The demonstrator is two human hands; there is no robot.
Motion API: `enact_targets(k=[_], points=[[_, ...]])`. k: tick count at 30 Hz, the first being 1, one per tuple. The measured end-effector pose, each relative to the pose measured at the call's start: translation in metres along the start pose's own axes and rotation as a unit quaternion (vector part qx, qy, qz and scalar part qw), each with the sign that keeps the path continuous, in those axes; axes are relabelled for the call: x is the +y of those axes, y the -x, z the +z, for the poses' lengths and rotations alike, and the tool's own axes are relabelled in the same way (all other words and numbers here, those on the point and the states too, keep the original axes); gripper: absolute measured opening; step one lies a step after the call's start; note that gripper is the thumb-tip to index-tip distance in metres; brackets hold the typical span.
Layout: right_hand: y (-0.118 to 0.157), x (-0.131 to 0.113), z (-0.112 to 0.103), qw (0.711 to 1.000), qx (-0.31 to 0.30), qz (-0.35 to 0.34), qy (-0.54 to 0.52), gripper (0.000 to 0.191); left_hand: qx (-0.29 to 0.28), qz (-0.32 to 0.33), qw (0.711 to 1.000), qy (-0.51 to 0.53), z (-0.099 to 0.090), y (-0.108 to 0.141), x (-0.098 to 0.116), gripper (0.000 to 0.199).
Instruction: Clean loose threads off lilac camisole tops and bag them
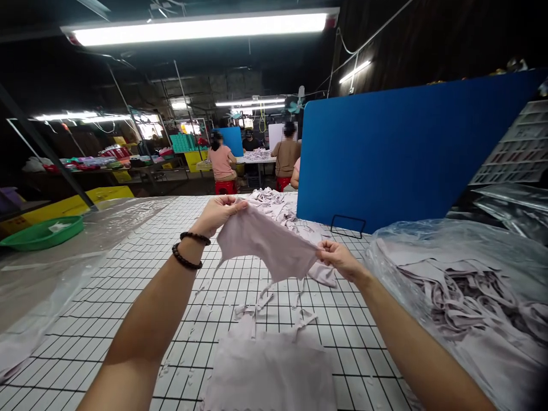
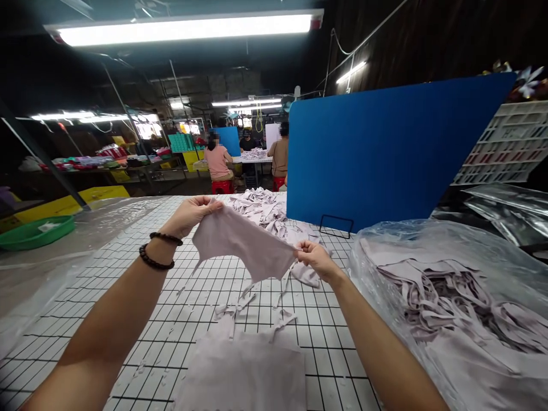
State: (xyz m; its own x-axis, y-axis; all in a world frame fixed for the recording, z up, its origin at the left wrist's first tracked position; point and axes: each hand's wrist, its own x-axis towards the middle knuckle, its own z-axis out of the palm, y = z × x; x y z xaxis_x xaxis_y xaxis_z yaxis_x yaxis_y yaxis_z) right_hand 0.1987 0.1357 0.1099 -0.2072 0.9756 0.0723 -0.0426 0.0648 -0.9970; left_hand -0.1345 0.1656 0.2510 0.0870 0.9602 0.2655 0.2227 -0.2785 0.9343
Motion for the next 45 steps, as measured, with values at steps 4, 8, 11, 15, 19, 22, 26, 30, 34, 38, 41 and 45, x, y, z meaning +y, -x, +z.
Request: enact_targets(k=[4, 8, 11, 15, 19, 22, 26, 30, 34, 38, 41, 45], points=[[-0.014, -0.004, 0.002, 0.997, 0.069, -0.028, -0.002, 0.026, -0.019, -0.045, 0.998, -0.028, -0.009, -0.011, -0.022, 0.045], [-0.024, -0.012, 0.001, 0.982, 0.105, -0.102, 0.123, 0.019, -0.078, -0.083, 0.993, -0.038, -0.015, -0.012, -0.039, 0.044], [-0.026, -0.017, -0.002, 0.958, 0.108, -0.135, 0.230, 0.020, -0.149, -0.116, 0.982, -0.030, -0.016, -0.004, -0.048, 0.042], [-0.026, -0.025, -0.003, 0.940, 0.109, -0.130, 0.295, 0.017, -0.241, -0.149, 0.957, -0.059, -0.017, 0.006, -0.060, 0.049], [-0.033, -0.031, -0.006, 0.952, 0.101, -0.069, 0.280, 0.015, -0.264, -0.138, 0.947, -0.120, -0.018, 0.004, -0.076, 0.036], [-0.050, -0.035, -0.012, 0.968, 0.129, -0.007, 0.215, 0.009, -0.230, -0.116, 0.955, -0.147, -0.016, -0.011, -0.087, 0.036], [-0.077, -0.045, -0.020, 0.973, 0.194, 0.041, 0.122, 0.005, -0.127, -0.096, 0.978, -0.138, -0.005, -0.038, -0.094, 0.040], [-0.075, -0.050, -0.019, 0.965, 0.236, -0.029, 0.112, 0.006, -0.066, -0.092, 0.991, -0.075, 0.010, -0.043, -0.094, 0.046], [-0.017, -0.026, -0.006, 0.936, 0.211, -0.100, 0.264, 0.010, -0.058, -0.096, 0.990, -0.079, 0.012, 0.003, -0.106, 0.043], [0.075, 0.032, 0.019, 0.933, 0.092, -0.052, 0.344, 0.016, -0.121, -0.101, 0.977, -0.141, 0.006, 0.098, -0.139, 0.029], [0.134, 0.077, 0.043, 0.936, 0.030, -0.010, 0.350, 0.020, -0.174, -0.141, 0.964, -0.145, 0.005, 0.171, -0.168, 0.020], [0.177, 0.101, 0.067, 0.933, 0.059, -0.050, 0.352, 0.023, -0.155, -0.112, 0.966, -0.175, 0.005, 0.231, -0.186, 0.019]])
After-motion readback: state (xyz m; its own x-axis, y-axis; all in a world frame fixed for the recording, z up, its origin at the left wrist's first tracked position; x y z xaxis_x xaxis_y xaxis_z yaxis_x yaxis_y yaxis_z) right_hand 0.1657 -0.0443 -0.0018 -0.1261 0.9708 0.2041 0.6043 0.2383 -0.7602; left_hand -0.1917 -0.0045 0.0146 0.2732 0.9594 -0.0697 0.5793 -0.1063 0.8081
